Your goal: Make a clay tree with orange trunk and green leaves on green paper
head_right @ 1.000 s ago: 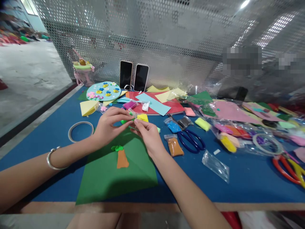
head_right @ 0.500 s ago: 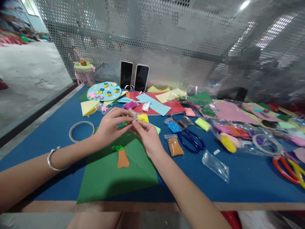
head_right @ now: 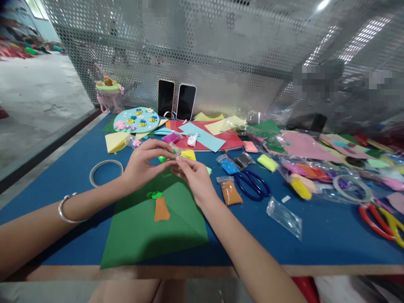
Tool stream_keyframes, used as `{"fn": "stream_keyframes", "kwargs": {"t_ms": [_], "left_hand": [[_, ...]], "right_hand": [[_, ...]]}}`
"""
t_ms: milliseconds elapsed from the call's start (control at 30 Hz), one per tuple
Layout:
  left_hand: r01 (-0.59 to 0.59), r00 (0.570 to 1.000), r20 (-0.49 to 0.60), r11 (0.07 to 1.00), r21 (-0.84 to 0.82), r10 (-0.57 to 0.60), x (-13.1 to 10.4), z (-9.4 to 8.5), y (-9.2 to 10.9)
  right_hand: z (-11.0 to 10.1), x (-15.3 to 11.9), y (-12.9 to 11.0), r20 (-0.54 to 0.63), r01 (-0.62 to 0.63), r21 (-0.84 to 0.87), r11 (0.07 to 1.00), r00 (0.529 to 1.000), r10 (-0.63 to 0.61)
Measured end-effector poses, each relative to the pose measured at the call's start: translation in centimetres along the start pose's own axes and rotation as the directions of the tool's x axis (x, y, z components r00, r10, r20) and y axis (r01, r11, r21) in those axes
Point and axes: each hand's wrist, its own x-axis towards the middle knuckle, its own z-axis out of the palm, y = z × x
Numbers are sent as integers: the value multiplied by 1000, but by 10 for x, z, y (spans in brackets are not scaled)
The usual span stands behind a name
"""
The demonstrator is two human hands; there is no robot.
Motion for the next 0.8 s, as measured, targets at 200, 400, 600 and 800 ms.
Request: {"fn": "stream_keyframes", "kwargs": {"t_ms": [200, 400, 600, 800], "left_hand": [[-79, 996, 43, 992, 93, 75, -2, 0, -2], [-107, 994, 42, 974, 201, 101, -6, 0, -2], [-157, 986, 96, 943, 293, 135, -9, 3, -5], [-284, 952, 202, 911, 299, 231, -15, 10, 12]], "right_hand": [[-4, 4, 3, -67, 24, 41, 999, 998, -21], [-1, -1, 3, -57, 89, -52, 995, 994, -92], [7, -6, 2, -3, 86, -14, 996, 996, -86], [10, -7, 0, 118, -28, 155, 987, 993, 10]]}}
